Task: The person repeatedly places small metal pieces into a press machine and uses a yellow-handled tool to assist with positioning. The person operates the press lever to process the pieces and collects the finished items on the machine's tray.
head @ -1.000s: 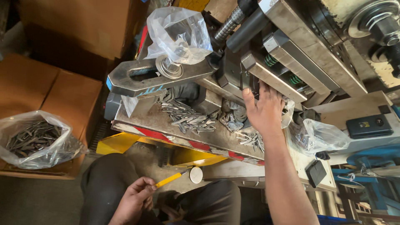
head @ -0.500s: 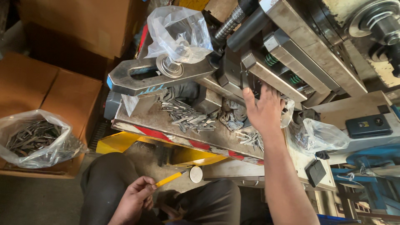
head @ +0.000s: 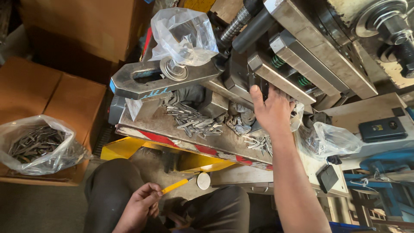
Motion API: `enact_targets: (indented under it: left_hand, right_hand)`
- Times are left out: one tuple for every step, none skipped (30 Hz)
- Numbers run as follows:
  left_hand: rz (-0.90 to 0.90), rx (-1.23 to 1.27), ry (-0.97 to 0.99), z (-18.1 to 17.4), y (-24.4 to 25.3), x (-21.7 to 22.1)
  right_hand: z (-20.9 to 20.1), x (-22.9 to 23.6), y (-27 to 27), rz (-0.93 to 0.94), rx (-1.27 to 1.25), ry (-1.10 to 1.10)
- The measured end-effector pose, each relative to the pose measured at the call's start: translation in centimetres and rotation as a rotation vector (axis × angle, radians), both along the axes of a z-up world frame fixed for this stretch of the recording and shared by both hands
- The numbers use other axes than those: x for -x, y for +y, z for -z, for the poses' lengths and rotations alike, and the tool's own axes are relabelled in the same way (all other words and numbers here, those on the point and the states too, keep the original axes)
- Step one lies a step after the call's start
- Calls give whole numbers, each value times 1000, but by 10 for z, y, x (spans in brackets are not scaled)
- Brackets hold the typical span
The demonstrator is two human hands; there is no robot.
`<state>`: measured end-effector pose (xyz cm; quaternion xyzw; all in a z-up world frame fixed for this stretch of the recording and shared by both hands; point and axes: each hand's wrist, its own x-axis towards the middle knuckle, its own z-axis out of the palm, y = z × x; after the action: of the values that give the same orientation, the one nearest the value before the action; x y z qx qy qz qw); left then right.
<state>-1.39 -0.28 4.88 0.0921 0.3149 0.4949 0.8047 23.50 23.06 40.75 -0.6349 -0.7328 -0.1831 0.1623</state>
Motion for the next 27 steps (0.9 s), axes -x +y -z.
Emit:
enact_targets:
  left_hand:
    - [-1, -4, 2, 0, 0, 0]
    - [0, 0, 0, 0, 1, 0]
    - [1, 4, -3, -1, 1, 0]
    - [2, 9, -6, -1, 2, 0]
    - [0, -1, -5, -1, 2, 0]
    - [-2, -10, -4, -1, 2, 0]
    - [-4, -19, -3, -2, 2, 0]
    - [-4, -25, 8, -3, 2, 0]
    - [-3, -31, 18, -3, 1, 1]
    - [-2, -37, 29, -4, 1, 1]
    - [-1, -32, 25, -5, 1, 1]
    - [-1, -27, 22, -6, 1, 2]
    - [2, -23, 18, -7, 1, 2]
    - [-1, -23, 15, -8, 1, 2]
    - [-4, -25, 12, -9, 1, 2]
    - [-7, -27, 9, -9, 1, 1]
    - [-6, -20, 9, -9, 1, 2]
    - [-4, -13, 10, -9, 1, 2]
    - [-3, -6, 10, -9, 1, 2]
    - [-2, -9, 17, -8, 1, 2]
    - [-2, -13, 24, -7, 2, 1]
    - [-1, -16, 30, -6, 2, 0]
    - [-1, -12, 31, -5, 2, 0]
    - [-1, -8, 31, -4, 2, 0]
    - [-1, -5, 33, -4, 2, 0]
    - [1, -3, 31, -3, 2, 0]
    - [2, 0, 29, -3, 2, 0]
  right_hand:
    - [1, -1, 1, 9, 8, 12]
    - [2, -2, 2, 18, 16, 17]
    - [2, -3, 3, 26, 24, 21]
    - [2, -4, 3, 35, 32, 26]
    - [2, -4, 3, 37, 29, 11]
    - [2, -3, 3, 38, 27, -3]
    - [2, -2, 3, 39, 24, -17]
    - [1, -1, 3, 29, 26, -10]
    - [0, -1, 2, 19, 28, -2]
    - [0, -1, 1, 10, 30, 6]
    - [-1, 0, 0, 2, 30, 8]
    - [-1, 0, 0, -6, 31, 11]
    - [-1, 0, -1, -12, 30, 14]
    - [-1, -1, -2, -17, 24, 18]
    - [0, -1, -3, -24, 17, 23]
    - [0, -2, -3, -30, 9, 28]
    - [1, -3, -3, -37, -6, 22]
    - [3, -5, -3, -44, -22, 16]
    - [4, -6, -3, -51, -37, 10]
    - [5, -8, -4, -49, -34, 10]
    - [6, -11, -4, -48, -30, 10]
    - [7, -13, -4, -47, -27, 10]
    - [7, -16, -5, -69, -22, 5]
    - [7, -19, -5, -92, -18, -1]
    - [7, -20, -5, -115, -14, -5]
    - [7, -22, -4, -114, -11, -20]
    - [7, -23, -4, -113, -9, -34]
